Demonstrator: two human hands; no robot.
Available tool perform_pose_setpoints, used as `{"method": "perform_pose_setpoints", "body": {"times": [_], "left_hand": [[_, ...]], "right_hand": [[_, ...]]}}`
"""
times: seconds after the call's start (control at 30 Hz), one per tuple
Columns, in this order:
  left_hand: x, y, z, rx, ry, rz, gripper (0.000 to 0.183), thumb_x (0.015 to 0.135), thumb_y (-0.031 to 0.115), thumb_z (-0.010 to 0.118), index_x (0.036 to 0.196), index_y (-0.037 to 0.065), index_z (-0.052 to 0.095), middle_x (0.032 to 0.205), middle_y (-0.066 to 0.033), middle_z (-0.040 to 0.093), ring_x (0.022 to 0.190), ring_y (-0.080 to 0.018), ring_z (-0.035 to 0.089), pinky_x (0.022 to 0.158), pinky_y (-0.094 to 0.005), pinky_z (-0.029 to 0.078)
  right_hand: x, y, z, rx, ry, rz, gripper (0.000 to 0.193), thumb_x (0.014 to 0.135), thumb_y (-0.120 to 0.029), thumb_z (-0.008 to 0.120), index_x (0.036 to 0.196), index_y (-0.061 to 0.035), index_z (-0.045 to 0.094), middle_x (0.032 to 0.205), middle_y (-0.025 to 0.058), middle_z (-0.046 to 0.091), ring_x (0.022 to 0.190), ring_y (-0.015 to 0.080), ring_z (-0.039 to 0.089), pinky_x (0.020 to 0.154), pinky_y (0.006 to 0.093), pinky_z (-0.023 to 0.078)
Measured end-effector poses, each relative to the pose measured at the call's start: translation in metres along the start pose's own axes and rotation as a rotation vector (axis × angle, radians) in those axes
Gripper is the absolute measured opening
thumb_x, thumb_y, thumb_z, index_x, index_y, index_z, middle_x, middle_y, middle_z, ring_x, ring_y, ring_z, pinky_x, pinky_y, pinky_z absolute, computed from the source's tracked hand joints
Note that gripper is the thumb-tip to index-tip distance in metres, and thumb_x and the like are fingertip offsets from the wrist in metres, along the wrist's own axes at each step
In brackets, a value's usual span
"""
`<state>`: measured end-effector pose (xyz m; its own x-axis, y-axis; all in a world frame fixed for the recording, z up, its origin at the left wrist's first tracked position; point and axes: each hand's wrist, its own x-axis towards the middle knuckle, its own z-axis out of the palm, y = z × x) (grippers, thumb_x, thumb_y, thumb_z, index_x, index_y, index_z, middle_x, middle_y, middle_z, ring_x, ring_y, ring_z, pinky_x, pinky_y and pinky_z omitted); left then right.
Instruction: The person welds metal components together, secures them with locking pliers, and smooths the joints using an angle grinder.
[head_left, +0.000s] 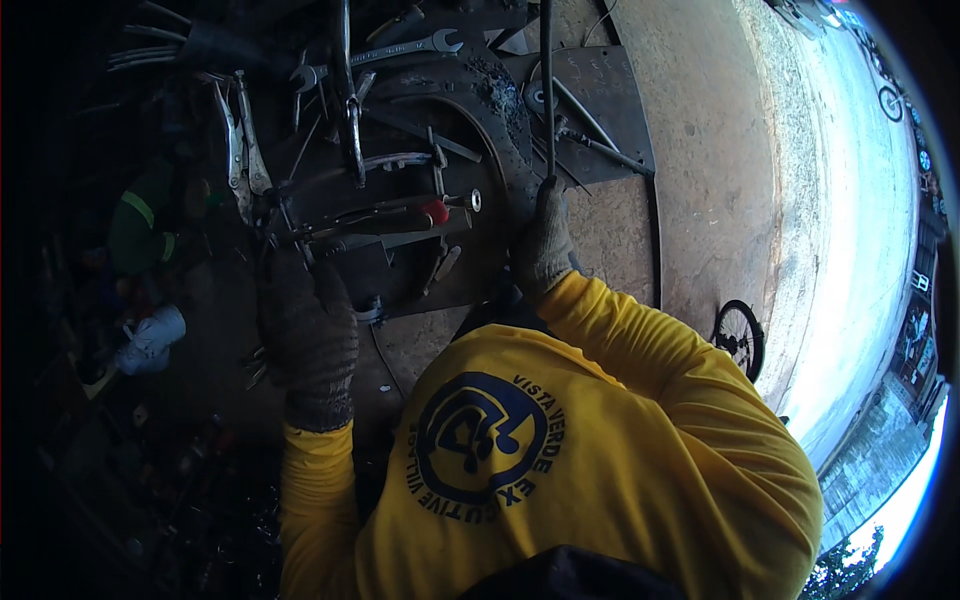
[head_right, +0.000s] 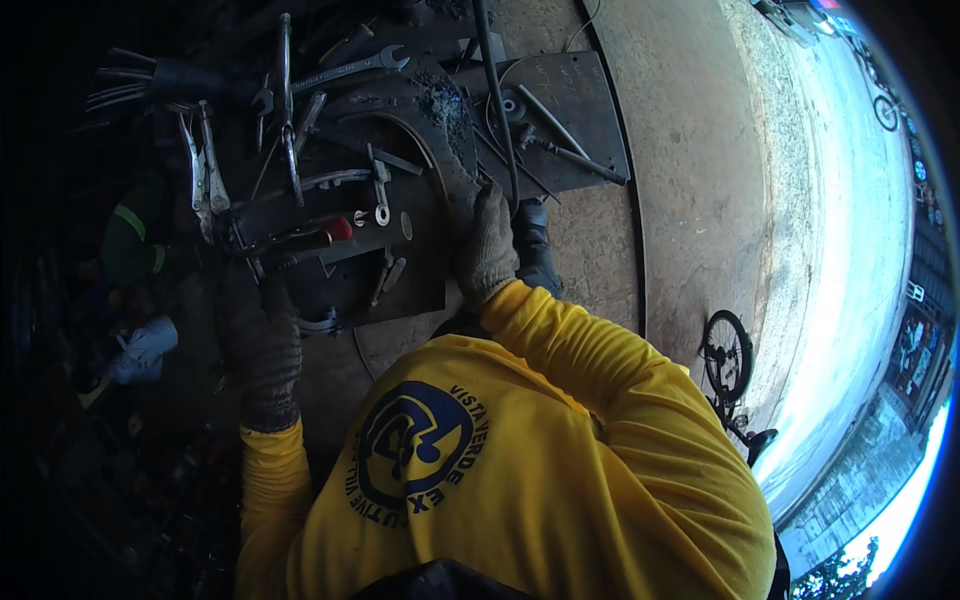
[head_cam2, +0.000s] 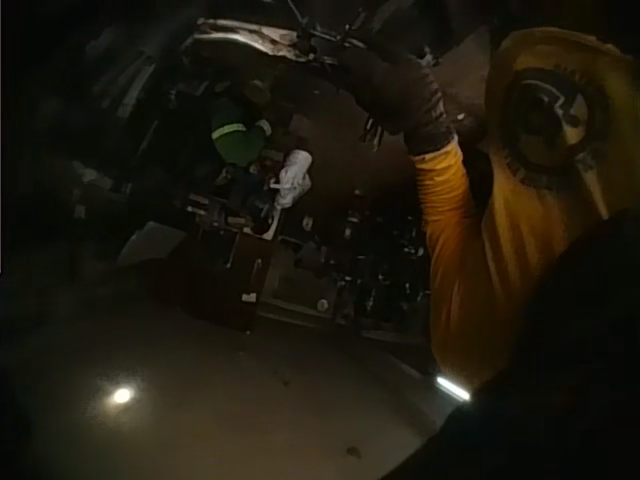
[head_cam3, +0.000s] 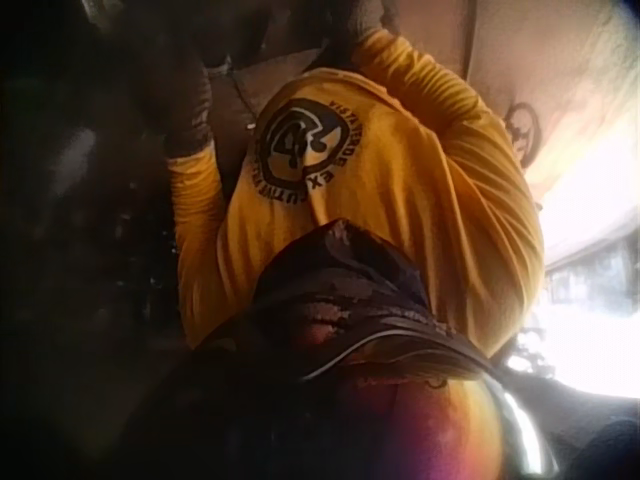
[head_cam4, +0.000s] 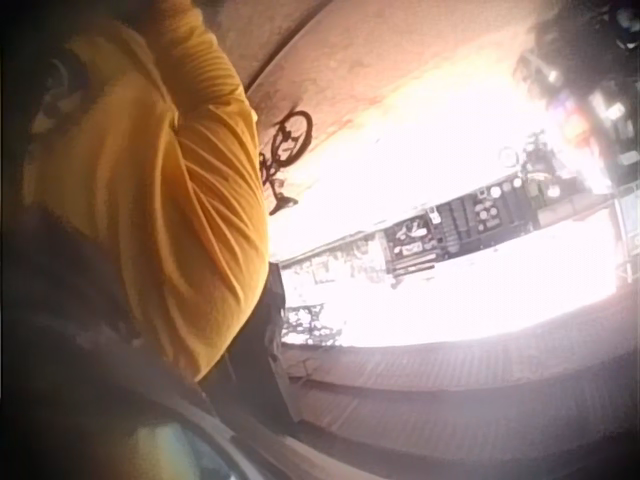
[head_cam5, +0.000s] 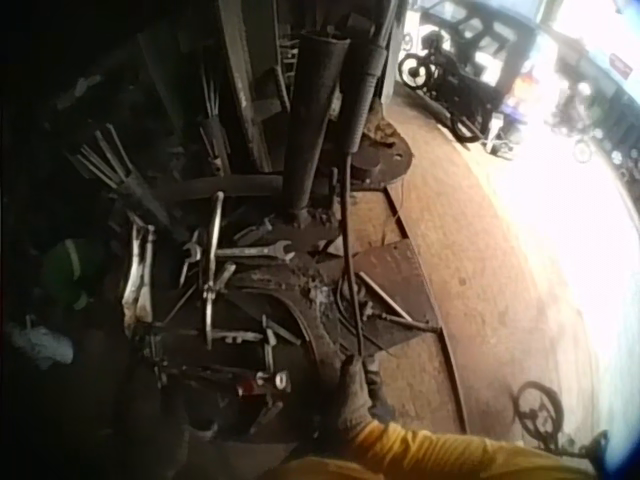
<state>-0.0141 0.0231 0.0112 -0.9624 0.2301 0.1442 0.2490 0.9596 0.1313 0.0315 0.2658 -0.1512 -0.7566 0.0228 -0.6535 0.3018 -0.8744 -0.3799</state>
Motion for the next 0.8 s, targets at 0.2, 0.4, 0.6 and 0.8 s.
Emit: {"method": "perform_pose_setpoints", "body": {"times": [0.2,0.4,0.6,0.8], "left_hand": [[-0.001,0.000,0.003,0.048,0.016,0.009,0.034,0.092,0.012,0.068,0.121,-0.006,0.063,0.112,-0.0232,0.068,0.104,-0.0379,0.067,0.092,-0.0429,0.056],[-0.003,-0.003,0.004,0.103,-0.017,0.008,0.034,0.091,0.013,0.069,0.119,-0.006,0.063,0.109,-0.0230,0.068,0.102,-0.0383,0.068,0.091,-0.0433,0.056],[-0.007,-0.003,0.006,0.109,0.056,0.036,0.030,0.091,0.015,0.070,0.114,-0.003,0.065,0.107,-0.0206,0.069,0.097,-0.0369,0.069,0.087,-0.0431,0.057],[-0.002,-0.003,0.002,0.000,0.004,-0.040,0.033,0.094,0.017,0.067,0.122,0.001,0.064,0.110,-0.0211,0.069,0.100,-0.0382,0.069,0.086,-0.0464,0.055]], "right_hand": [[0.003,0.006,-0.001,-0.062,-0.005,-0.023,0.063,0.099,-0.041,0.047,0.152,-0.0065,0.040,0.143,0.0205,0.052,0.129,0.0374,0.054,0.110,0.0444,0.046],[0.007,0.009,-0.008,-0.221,0.008,-0.113,0.060,0.099,-0.025,0.049,0.154,-0.0058,0.034,0.147,0.0247,0.047,0.133,0.0423,0.051,0.111,0.0446,0.045],[0.022,0.024,-0.035,-0.880,0.100,-0.504,0.062,0.099,-0.009,0.051,0.157,-0.0052,0.028,0.152,0.0289,0.042,0.136,0.0472,0.048,0.112,0.0449,0.043],[0.042,-0.035,-0.058,-1.062,-0.057,-0.458,0.066,0.092,-0.019,0.063,0.152,-0.0074,0.038,0.148,0.0252,0.048,0.129,0.0451,0.055,0.104,0.0430,0.049]]}}
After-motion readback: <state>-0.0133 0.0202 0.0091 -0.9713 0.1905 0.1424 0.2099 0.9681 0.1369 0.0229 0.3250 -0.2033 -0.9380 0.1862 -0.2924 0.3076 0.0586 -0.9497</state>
